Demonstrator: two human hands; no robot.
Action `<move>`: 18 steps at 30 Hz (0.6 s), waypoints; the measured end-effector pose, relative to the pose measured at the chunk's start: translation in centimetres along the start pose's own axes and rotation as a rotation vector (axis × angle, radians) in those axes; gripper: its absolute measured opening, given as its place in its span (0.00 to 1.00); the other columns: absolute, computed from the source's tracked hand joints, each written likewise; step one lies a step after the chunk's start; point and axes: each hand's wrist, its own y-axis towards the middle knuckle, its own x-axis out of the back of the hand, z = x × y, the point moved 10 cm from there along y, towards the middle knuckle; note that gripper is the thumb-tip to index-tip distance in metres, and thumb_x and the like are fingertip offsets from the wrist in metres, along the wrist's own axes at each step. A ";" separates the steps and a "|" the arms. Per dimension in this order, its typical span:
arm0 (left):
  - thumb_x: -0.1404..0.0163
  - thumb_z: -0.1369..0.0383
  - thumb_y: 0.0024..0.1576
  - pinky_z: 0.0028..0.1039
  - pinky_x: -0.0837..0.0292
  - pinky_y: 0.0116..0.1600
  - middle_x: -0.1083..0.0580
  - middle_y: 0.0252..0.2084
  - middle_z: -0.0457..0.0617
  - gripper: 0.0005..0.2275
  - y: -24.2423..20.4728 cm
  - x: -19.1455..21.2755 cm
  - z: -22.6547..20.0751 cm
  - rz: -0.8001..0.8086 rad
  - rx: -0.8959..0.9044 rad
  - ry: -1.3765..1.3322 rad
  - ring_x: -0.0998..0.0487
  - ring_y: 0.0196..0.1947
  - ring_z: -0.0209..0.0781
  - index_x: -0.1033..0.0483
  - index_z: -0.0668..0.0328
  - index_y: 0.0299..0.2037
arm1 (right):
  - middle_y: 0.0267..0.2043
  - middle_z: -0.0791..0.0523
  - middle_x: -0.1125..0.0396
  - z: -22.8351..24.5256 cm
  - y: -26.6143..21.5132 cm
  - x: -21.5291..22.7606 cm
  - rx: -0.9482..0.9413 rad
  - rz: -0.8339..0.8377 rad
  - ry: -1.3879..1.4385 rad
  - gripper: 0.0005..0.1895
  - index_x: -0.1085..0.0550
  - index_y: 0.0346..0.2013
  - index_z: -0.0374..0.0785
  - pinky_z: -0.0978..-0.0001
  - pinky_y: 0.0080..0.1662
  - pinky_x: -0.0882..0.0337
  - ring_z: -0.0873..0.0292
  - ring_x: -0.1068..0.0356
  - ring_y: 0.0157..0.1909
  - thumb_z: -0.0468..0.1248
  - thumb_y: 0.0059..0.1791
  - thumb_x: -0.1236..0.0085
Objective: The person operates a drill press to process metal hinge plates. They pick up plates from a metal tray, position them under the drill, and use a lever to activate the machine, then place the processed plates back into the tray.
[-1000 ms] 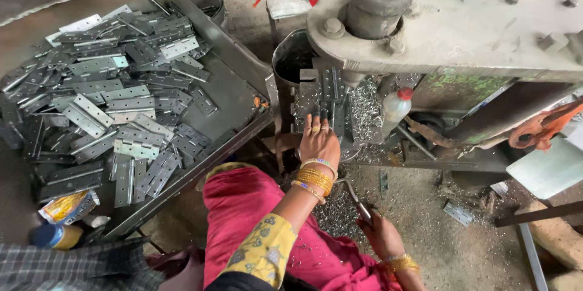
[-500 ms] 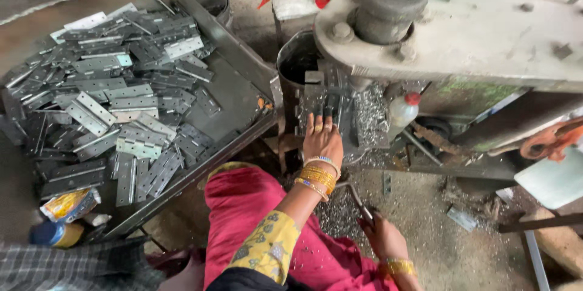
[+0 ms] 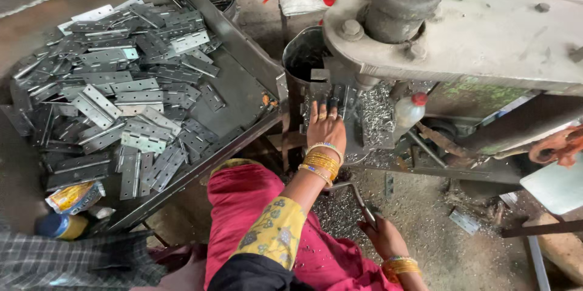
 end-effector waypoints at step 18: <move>0.48 0.67 0.56 0.53 0.81 0.74 0.40 0.72 0.53 0.22 -1.4 0.5 -0.3 -0.046 -0.011 -0.015 0.49 0.74 0.51 0.31 0.61 0.62 | 0.35 0.54 0.23 7.5 -1.8 10.9 -0.118 -0.179 -0.181 0.19 0.29 0.54 0.50 0.54 0.36 0.23 0.49 0.20 0.32 0.50 0.51 0.46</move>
